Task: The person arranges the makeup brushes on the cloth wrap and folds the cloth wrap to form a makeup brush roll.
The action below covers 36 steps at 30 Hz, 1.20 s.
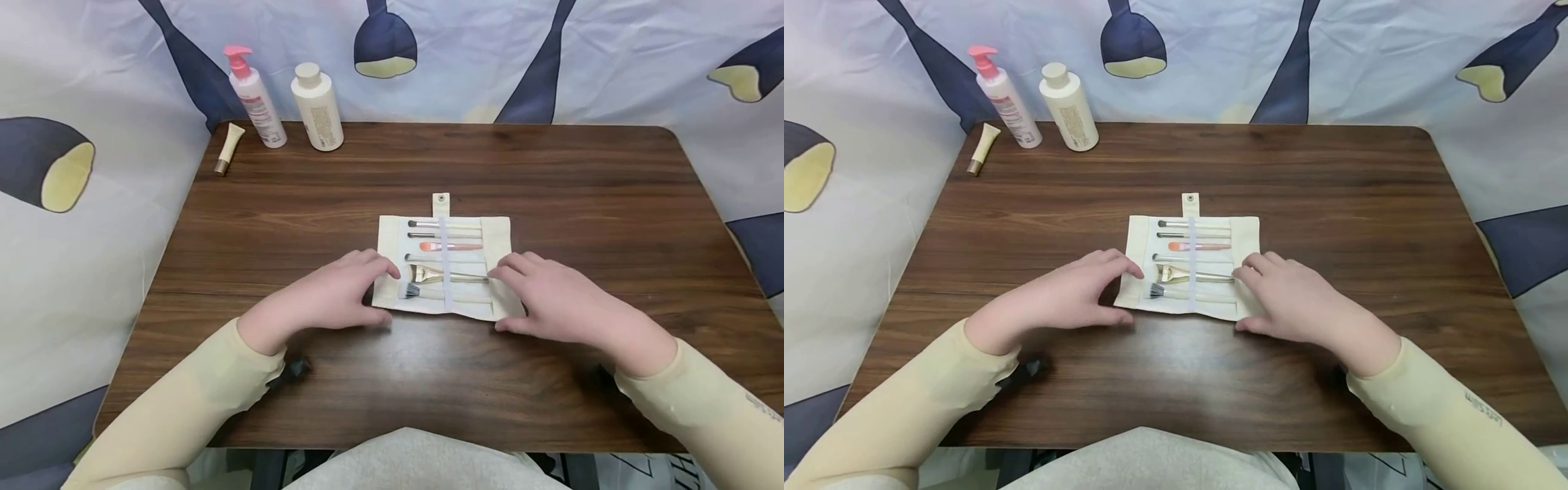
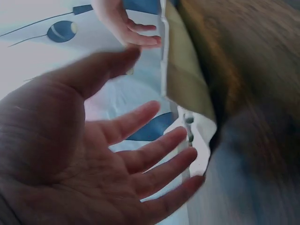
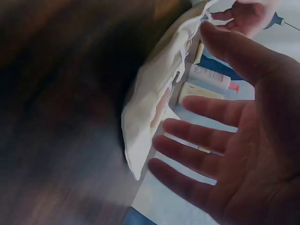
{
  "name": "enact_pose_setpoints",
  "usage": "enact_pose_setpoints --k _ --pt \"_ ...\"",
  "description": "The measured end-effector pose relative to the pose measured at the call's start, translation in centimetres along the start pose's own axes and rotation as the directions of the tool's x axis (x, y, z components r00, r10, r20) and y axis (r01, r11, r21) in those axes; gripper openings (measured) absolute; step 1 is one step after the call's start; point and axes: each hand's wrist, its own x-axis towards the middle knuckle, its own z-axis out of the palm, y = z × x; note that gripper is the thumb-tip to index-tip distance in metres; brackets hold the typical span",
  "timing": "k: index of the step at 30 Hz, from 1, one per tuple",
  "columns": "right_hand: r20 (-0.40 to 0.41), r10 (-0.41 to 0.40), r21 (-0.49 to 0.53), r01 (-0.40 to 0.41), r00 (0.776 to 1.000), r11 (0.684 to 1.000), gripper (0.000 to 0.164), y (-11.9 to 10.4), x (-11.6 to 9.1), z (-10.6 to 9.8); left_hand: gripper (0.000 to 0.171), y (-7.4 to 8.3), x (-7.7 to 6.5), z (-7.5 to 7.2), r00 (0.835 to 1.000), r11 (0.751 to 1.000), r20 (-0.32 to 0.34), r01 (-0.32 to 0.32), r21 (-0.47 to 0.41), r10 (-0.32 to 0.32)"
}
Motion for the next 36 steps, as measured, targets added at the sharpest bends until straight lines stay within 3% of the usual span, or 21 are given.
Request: enact_pose_setpoints --k 2,5,10,16,21,25,28,32,36 --pt "0.007 0.007 -0.002 -0.007 1.000 1.000 0.069 -0.2 -0.4 0.4 0.064 -0.2 0.1 0.3 0.999 0.999 0.036 -0.008 0.039 0.007" --pt "-0.004 -0.008 -0.010 0.008 1.000 1.000 0.060 -0.2 -0.8 1.1 0.058 -0.4 0.4 0.8 0.999 0.996 0.046 -0.022 0.089 0.018" --pt "-0.055 0.010 0.038 -0.008 0.998 0.999 0.040 0.5 -1.1 2.0 0.033 -0.7 0.9 1.2 0.999 0.993 -0.020 -0.034 0.115 0.036" --pt "-0.082 0.105 0.207 -0.087 0.991 0.975 0.024 2.3 -1.3 1.8 0.011 -1.7 1.5 1.2 0.992 0.999 -0.122 -0.034 0.029 0.037" --pt "-0.064 0.170 0.365 -0.136 0.983 0.921 0.005 4.0 -0.5 1.6 0.016 -2.8 2.1 0.5 0.990 0.991 -0.136 0.012 -0.135 -0.031" --pt "0.020 0.270 0.473 -0.247 0.963 0.846 0.015 5.2 0.4 1.1 0.020 -3.6 3.1 -0.2 0.987 0.960 -0.119 0.071 -0.272 -0.107" --pt "0.085 0.323 0.516 -0.319 0.943 0.795 0.020 5.8 1.2 0.7 0.022 -4.2 3.9 -0.6 0.985 0.939 -0.099 0.104 -0.329 -0.144" --pt "0.149 0.354 0.530 -0.377 0.923 0.759 0.024 6.2 2.3 0.5 0.025 -4.7 4.8 -0.8 0.981 0.915 -0.054 0.155 -0.372 -0.188" --pt "0.180 0.363 0.515 -0.402 0.914 0.757 0.026 6.2 3.2 0.4 0.027 -4.9 5.3 -0.9 0.975 0.895 -0.009 0.199 -0.398 -0.221"
